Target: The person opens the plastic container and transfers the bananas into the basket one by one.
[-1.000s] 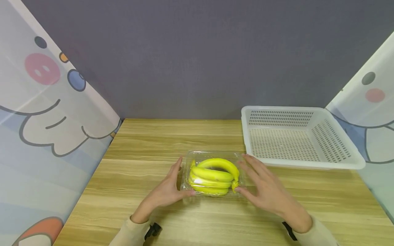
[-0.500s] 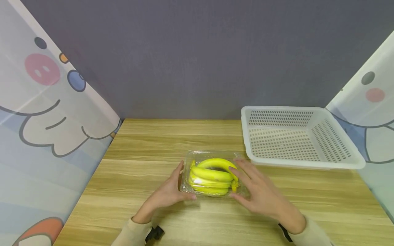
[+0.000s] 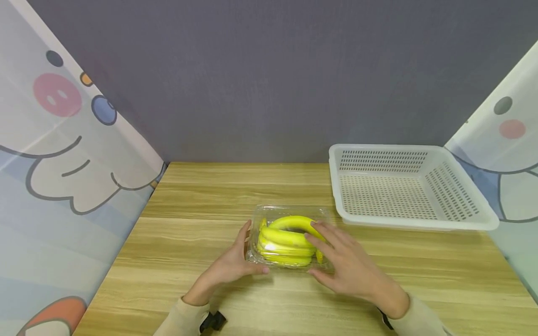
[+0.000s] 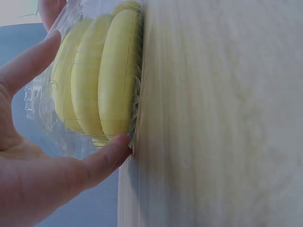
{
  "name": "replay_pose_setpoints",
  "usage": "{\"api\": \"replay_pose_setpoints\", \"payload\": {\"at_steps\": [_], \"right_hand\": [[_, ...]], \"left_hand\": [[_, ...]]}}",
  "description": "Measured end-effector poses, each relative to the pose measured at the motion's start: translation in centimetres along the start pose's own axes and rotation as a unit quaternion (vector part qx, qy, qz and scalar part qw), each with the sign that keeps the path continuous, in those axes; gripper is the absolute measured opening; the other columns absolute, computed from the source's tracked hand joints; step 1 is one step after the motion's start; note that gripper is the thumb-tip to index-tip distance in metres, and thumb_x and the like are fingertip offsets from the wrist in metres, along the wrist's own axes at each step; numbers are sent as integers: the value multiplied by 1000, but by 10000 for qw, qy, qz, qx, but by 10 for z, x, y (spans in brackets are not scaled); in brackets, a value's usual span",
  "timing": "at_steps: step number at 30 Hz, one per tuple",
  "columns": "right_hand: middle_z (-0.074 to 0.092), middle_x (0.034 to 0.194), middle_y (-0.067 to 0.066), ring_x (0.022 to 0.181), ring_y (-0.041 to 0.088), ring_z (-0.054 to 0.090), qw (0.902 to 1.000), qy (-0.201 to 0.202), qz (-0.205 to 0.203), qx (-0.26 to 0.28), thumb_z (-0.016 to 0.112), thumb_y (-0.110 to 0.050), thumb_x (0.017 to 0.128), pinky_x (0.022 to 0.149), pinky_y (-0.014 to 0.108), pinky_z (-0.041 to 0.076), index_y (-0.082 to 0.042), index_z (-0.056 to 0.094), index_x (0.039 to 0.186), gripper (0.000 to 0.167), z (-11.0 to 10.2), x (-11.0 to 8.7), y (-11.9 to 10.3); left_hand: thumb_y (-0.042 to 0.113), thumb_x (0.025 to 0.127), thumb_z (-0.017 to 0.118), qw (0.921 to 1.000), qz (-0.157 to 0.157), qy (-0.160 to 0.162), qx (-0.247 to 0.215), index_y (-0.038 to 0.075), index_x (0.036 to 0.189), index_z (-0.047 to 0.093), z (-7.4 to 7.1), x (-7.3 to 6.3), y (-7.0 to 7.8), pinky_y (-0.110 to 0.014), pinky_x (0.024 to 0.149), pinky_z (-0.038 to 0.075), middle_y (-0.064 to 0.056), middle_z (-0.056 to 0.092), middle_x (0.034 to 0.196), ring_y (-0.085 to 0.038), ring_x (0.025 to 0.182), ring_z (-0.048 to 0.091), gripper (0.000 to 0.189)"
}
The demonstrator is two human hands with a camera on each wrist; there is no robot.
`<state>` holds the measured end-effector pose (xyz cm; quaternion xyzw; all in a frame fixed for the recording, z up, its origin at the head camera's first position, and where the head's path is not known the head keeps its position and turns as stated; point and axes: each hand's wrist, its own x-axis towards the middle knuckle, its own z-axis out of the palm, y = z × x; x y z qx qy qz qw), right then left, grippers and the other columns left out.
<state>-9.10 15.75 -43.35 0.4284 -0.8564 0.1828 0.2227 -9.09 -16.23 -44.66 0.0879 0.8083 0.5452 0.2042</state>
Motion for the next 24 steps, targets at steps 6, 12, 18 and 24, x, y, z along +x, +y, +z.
{"api": "replay_pose_setpoints", "payload": {"at_steps": [6,12,18,24], "right_hand": [[52,146,21,131,43,50,9999,-114,-7,-99,65,-53,93,98,63,48,-8,60,137,63,3,1,-2],[56,140,22,128,45,52,9996,-168,-60,-223,86,-36,72,96,61,51,-5,65,129,68,5,3,-1],[58,139,21,128,44,53,9991,-246,-71,-335,87,-36,72,95,59,52,-6,66,128,67,6,4,0],[58,139,21,128,44,53,9986,-324,-91,-419,87,-36,73,94,59,52,-6,66,129,67,6,5,-1]], "left_hand": [[24,76,91,9999,-126,70,88,13,162,-10,2,0,3,-67,111,31,-33,7,164,-55,145,23,134],[26,76,91,9996,-172,175,135,14,162,-10,7,1,3,-68,113,25,-30,6,165,-53,147,20,134],[29,76,91,9991,-156,252,301,14,162,-10,8,1,2,-72,111,26,-33,10,163,-56,144,24,133],[34,76,90,9984,-246,292,408,15,163,-9,8,0,2,-72,111,24,-32,10,164,-55,145,23,133]]}}
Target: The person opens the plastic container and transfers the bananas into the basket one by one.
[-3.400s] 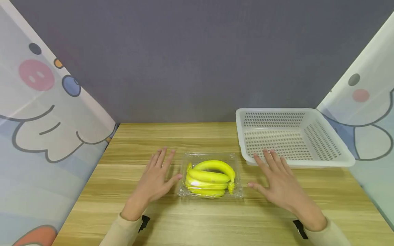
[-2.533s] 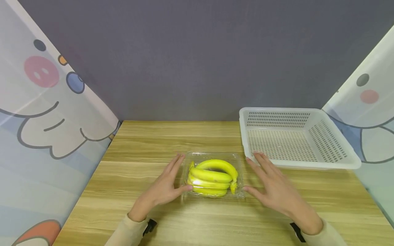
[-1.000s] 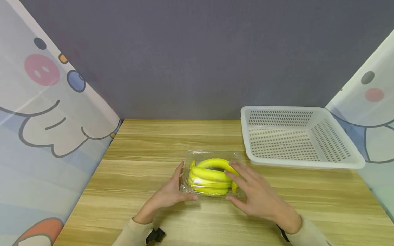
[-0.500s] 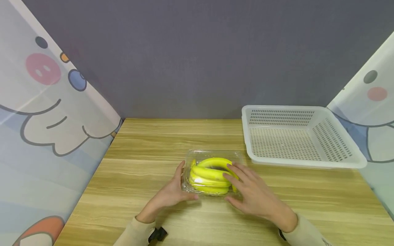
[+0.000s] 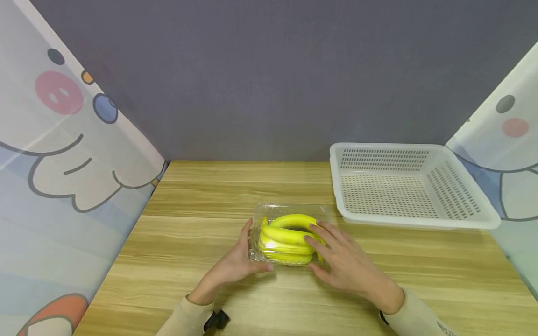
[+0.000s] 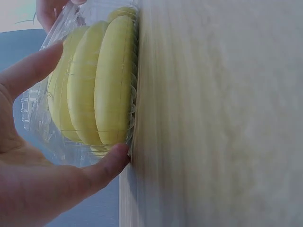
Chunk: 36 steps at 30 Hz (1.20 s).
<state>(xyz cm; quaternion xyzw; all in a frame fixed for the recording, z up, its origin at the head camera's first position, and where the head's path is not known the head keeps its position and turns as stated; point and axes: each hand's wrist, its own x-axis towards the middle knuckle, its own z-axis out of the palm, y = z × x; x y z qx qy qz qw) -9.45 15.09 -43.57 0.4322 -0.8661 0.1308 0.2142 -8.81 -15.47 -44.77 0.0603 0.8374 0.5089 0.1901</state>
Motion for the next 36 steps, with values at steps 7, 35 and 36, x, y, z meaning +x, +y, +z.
{"api": "replay_pose_setpoints", "payload": {"at_steps": [7,35,36], "right_hand": [[58,138,22,128,44,53,9999,-32,-17,-136,83,-35,75,93,58,53,-6,66,129,64,0,1,0],[69,120,19,110,42,64,9945,802,-596,-301,63,-30,77,83,54,58,-4,73,114,46,4,6,6],[69,120,19,110,42,64,9943,824,-607,-297,63,-29,76,83,54,58,-4,73,114,46,4,6,6]], "left_hand": [[36,78,89,10000,-51,21,-9,13,162,-9,2,-1,2,-72,112,23,-33,7,164,-54,146,21,132],[32,78,90,10000,15,42,-14,10,162,-8,2,-1,4,-70,114,22,-32,12,163,-52,146,23,131],[33,78,89,10000,8,45,-9,10,162,-8,2,-1,4,-70,114,22,-33,12,163,-52,146,23,131]]}}
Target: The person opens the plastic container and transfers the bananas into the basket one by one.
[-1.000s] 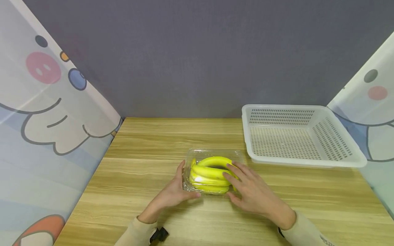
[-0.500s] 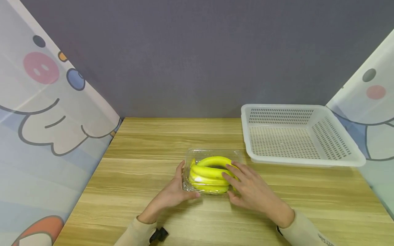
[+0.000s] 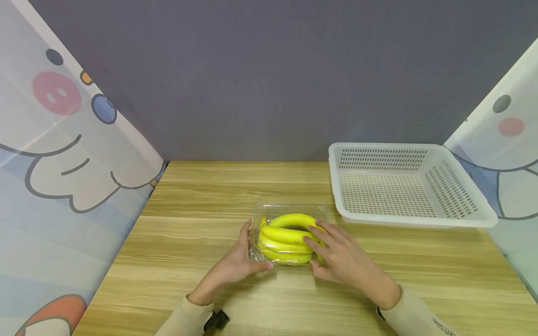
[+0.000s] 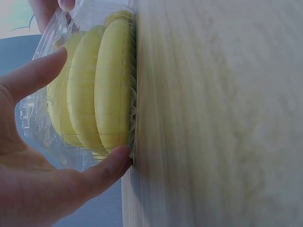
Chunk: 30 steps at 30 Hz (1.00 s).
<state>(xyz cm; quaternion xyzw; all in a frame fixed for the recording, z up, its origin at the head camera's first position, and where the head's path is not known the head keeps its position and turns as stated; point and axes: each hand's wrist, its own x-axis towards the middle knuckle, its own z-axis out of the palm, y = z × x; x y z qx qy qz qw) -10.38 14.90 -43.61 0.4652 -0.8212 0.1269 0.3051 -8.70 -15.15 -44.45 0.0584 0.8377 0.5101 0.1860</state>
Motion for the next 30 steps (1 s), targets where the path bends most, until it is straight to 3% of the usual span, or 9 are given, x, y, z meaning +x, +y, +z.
{"api": "replay_pose_setpoints", "payload": {"at_steps": [30], "right_hand": [[71,116,17,107,40,66,10000,-29,43,57,60,-28,80,81,55,59,-5,74,108,39,-2,3,0]], "left_hand": [[37,77,90,9999,71,55,98,10,162,-8,1,0,-1,-69,112,27,-35,19,160,-53,144,27,132]]}}
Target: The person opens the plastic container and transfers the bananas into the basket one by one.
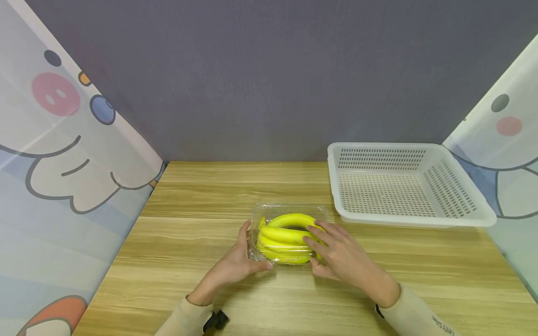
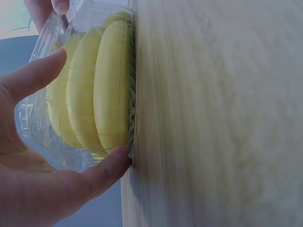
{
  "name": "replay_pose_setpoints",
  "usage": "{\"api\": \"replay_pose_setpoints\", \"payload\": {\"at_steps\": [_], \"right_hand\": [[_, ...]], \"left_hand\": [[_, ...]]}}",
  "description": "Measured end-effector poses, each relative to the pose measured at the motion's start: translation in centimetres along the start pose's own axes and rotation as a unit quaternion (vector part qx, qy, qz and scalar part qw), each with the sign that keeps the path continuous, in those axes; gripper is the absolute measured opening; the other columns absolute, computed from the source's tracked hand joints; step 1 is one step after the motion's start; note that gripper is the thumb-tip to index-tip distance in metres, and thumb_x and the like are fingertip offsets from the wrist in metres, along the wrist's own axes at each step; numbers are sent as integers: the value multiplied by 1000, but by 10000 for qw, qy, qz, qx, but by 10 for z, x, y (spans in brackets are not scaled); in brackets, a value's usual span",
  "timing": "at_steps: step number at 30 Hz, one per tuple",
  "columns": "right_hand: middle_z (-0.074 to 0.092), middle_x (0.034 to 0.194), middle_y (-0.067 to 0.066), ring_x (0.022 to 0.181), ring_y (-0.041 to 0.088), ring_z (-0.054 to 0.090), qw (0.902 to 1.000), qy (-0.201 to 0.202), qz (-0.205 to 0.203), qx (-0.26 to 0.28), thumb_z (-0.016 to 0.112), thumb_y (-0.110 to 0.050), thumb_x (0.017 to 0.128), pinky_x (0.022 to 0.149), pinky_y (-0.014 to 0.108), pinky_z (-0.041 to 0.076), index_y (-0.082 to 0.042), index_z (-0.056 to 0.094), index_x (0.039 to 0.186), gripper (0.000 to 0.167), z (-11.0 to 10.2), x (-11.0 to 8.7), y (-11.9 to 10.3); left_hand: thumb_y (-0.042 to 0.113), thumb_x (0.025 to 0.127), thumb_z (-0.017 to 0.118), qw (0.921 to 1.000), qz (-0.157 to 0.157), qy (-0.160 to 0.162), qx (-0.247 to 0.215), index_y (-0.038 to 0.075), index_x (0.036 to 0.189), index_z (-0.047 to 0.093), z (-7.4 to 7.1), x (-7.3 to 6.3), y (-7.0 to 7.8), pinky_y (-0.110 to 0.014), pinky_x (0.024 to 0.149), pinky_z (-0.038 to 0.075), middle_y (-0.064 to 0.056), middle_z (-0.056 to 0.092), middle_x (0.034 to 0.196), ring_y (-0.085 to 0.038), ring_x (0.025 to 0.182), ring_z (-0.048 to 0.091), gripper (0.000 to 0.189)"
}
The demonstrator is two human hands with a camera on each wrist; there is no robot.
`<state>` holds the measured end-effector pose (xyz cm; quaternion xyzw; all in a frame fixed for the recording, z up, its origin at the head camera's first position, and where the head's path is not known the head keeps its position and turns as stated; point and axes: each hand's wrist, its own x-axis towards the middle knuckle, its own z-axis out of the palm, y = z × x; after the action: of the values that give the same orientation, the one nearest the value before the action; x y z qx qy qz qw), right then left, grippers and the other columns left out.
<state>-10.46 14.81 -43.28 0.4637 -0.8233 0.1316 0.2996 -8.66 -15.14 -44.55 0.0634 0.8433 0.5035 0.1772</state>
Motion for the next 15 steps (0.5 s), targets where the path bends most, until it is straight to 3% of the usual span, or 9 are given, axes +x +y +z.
{"api": "replay_pose_setpoints", "payload": {"at_steps": [15], "right_hand": [[71,117,17,108,41,66,9999,-113,52,33,62,-25,77,80,56,59,-6,73,110,40,-1,1,1]], "left_hand": [[35,77,90,10000,4,60,-18,10,162,-7,0,0,0,-69,111,29,-37,24,158,-54,142,31,131]]}}
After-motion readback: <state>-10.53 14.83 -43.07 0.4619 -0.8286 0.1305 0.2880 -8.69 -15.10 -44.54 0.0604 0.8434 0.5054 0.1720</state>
